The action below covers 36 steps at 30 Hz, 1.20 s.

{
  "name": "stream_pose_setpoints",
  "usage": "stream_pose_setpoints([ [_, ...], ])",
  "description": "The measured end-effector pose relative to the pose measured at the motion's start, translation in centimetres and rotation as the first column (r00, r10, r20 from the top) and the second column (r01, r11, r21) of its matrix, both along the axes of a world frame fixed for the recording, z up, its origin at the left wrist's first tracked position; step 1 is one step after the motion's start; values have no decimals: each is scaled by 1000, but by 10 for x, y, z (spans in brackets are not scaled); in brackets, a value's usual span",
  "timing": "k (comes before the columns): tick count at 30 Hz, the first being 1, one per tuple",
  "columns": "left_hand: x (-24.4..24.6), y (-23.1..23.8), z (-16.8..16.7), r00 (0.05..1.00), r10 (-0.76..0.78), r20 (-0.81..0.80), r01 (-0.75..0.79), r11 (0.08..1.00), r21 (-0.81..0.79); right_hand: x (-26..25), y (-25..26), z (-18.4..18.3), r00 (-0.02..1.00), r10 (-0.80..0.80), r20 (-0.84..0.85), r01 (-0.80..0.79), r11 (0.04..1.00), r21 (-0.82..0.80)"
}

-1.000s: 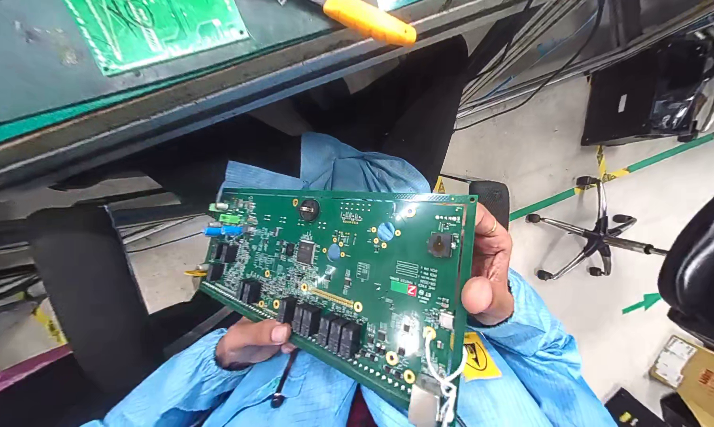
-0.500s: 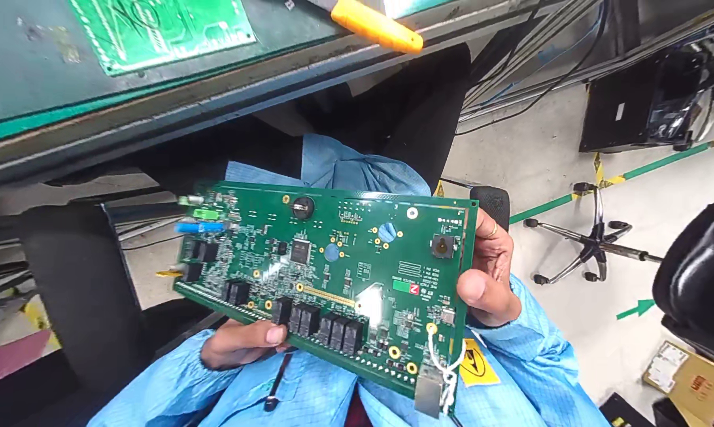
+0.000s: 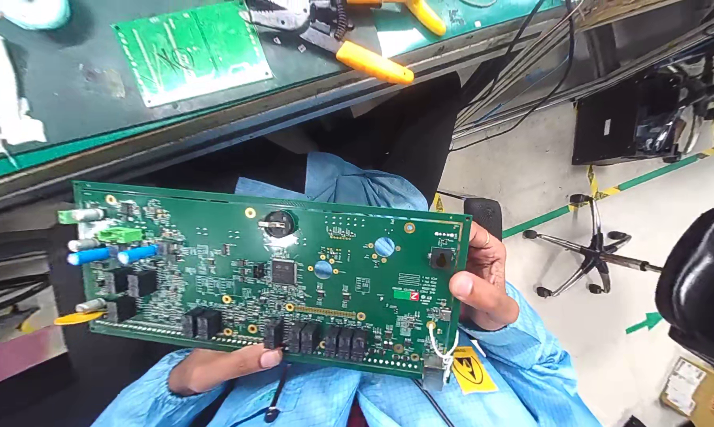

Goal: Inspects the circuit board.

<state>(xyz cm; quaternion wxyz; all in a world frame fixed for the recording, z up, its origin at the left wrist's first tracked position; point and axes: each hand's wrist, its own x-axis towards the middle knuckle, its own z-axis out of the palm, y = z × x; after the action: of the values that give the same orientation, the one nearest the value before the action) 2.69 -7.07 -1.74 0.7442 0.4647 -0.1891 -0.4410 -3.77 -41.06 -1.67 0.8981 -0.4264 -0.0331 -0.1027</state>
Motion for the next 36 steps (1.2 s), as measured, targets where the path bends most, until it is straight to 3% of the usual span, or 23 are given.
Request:
stream_pose_setpoints([
  [4, -2, -2, -1, 999, 6, -52, -7, 1000, -16, 1, 0, -2, 1000, 1, 11, -2, 1000, 13],
  [36, -1, 1, 2, 1000, -14, 9, 14, 1000, 27, 4, -2, -5, 997, 70, -41, -67, 995, 79],
])
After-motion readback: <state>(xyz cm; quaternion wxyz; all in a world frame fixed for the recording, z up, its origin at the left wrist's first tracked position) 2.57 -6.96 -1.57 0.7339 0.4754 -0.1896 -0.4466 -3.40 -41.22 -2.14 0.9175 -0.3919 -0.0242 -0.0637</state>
